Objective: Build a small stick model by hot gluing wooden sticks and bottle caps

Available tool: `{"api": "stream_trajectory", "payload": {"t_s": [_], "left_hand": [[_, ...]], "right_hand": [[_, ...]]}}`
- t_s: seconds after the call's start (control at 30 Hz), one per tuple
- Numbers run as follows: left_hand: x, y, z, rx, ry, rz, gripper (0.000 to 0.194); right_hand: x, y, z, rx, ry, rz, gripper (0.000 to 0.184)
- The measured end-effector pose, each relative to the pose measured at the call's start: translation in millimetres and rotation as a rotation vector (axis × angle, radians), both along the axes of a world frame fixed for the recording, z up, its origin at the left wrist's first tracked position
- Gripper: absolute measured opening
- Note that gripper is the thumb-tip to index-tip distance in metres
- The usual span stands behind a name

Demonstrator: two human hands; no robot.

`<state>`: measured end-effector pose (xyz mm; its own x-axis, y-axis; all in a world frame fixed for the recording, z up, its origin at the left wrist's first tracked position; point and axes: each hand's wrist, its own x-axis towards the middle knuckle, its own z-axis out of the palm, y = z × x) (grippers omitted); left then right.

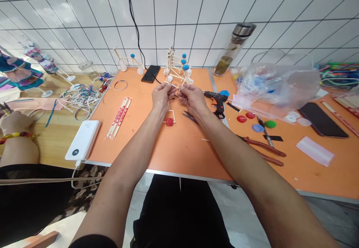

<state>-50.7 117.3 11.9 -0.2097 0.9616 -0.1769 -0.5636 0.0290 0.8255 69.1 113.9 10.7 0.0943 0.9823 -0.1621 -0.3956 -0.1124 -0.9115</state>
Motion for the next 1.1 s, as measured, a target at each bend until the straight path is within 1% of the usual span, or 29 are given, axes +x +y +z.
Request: {"api": "stream_trajectory", "payload": {"t_s": [0.17,0.33,0.63,0.97,1.1], "left_hand": [[1.0,0.9,-1.0,0.003,0.010,-0.001,0.028],[0.1,1.8,-0.4,0.005,0.027,0.001,0.030],[3.9,1.4,-5.9,0.020,0.041,0.002,0.027],[5.8,-2.9,-0.2,0.008,0.036,-0.015,0.032],[8.3,-4.0,-0.6,0.011,0.052,-0.029,0.030]], "right_hand": [[3.0,-0.4,-4.3,0.000,0.012,0.002,0.016],[2.5,-1.0,-4.6,0.013,0.002,-0.004,0.014],[1.9,-0.7,-6.4,0.032,0.009,-0.024,0.013],[3.1,0.2,-8.7,0.061,0.025,-0.013,0.015],[5.7,-0.3,-7.6,0.069,0.016,0.000,0.015]]}}
